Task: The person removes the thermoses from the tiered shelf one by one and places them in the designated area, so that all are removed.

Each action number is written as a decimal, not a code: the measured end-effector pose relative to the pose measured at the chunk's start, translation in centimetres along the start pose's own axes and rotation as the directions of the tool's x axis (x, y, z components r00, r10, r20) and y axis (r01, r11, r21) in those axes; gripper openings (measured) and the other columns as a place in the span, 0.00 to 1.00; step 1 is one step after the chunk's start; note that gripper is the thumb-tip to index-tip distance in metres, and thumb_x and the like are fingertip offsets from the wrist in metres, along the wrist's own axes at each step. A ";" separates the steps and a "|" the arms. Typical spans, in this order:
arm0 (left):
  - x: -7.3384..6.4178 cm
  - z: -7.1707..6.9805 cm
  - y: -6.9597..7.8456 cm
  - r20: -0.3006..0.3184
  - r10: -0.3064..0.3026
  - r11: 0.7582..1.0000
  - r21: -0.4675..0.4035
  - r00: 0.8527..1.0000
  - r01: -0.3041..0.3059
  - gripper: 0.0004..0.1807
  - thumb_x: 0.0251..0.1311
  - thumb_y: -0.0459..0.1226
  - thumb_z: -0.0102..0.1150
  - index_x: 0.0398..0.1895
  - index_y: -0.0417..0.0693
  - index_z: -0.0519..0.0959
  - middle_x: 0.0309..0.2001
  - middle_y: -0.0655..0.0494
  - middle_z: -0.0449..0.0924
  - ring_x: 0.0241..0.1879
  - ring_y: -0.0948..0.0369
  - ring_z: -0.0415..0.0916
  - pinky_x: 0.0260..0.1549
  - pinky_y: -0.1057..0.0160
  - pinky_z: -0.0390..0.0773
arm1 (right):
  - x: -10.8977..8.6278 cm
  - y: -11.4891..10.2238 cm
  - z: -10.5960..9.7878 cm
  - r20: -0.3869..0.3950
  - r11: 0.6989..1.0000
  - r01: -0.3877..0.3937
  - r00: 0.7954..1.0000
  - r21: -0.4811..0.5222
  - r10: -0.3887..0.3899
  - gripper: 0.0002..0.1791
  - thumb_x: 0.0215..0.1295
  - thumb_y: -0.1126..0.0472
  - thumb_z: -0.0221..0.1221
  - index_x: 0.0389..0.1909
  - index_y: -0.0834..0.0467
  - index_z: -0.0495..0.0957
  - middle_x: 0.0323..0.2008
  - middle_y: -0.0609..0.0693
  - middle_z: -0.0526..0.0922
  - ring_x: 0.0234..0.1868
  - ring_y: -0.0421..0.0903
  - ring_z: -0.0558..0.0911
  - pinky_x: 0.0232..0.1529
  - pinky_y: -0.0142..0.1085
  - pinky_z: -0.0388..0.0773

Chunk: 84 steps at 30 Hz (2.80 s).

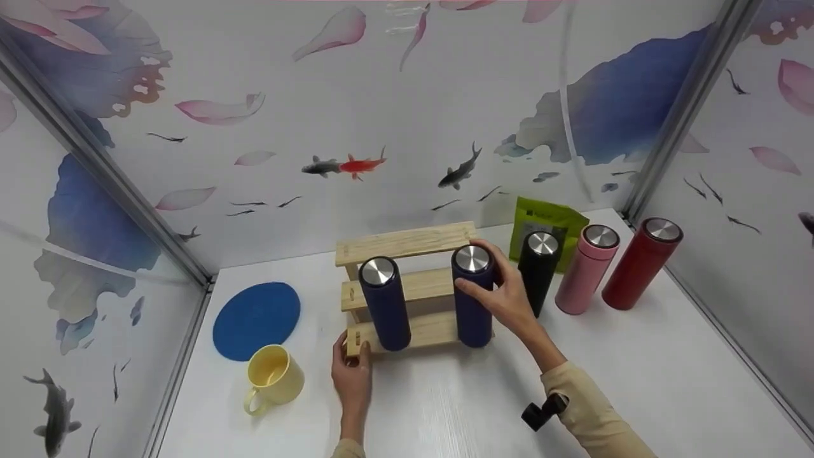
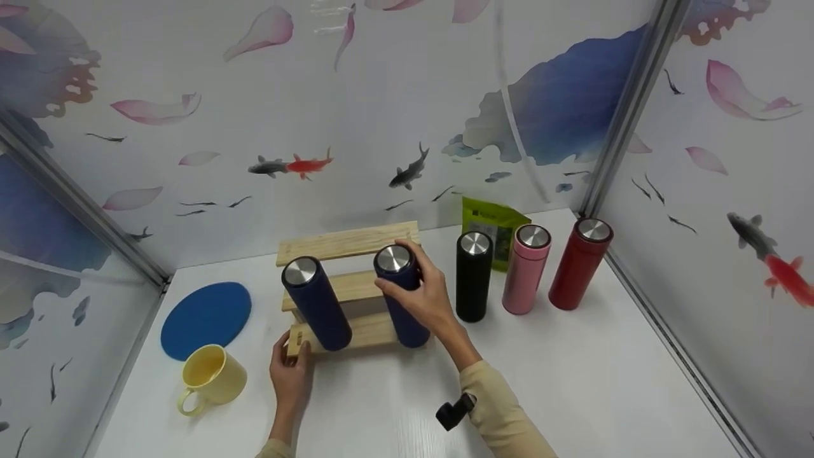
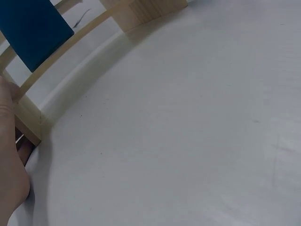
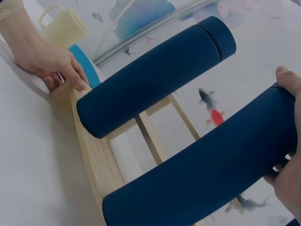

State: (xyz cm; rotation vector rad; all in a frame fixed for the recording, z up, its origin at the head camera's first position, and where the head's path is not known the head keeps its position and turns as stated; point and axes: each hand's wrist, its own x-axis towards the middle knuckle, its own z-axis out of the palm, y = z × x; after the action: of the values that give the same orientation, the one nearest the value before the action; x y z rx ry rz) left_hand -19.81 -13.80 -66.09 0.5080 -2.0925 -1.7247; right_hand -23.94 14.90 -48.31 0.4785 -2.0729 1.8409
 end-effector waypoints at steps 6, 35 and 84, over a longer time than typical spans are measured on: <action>0.1 0.2 -0.2 -0.001 0.005 1.000 0.002 1.000 -0.005 0.27 0.68 0.36 0.63 0.69 0.51 0.71 0.49 0.47 0.80 0.39 0.60 0.73 0.37 0.69 0.74 | -0.6 0.1 -1.8 -0.039 1.000 0.015 0.999 0.017 -0.014 0.39 0.54 0.73 0.71 0.69 0.64 0.70 0.61 0.61 0.79 0.55 0.41 0.81 0.53 0.29 0.77; -0.1 0.0 -0.2 -0.021 -0.004 0.999 0.046 1.000 0.005 0.27 0.68 0.37 0.64 0.69 0.50 0.71 0.49 0.45 0.80 0.41 0.59 0.75 0.37 0.71 0.74 | -5.0 0.0 -10.0 -0.153 0.972 -0.185 0.975 -0.147 0.163 0.37 0.61 0.64 0.71 0.71 0.50 0.70 0.62 0.47 0.76 0.59 0.40 0.78 0.55 0.25 0.75; -0.1 -0.1 0.0 0.016 0.014 1.000 -0.007 1.000 -0.014 0.27 0.68 0.37 0.63 0.70 0.53 0.70 0.52 0.49 0.80 0.41 0.58 0.74 0.38 0.69 0.75 | -7.8 3.0 -21.2 -0.553 0.957 -0.254 0.822 -0.143 0.135 0.39 0.59 0.68 0.71 0.71 0.50 0.69 0.61 0.45 0.75 0.61 0.41 0.74 0.55 0.21 0.71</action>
State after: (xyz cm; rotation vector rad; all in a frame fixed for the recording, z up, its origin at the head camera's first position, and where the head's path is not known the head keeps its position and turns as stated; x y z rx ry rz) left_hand -19.67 -13.81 -66.06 0.4784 -2.0952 -1.7336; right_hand -17.92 36.56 -52.07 -0.2995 -1.9259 1.5833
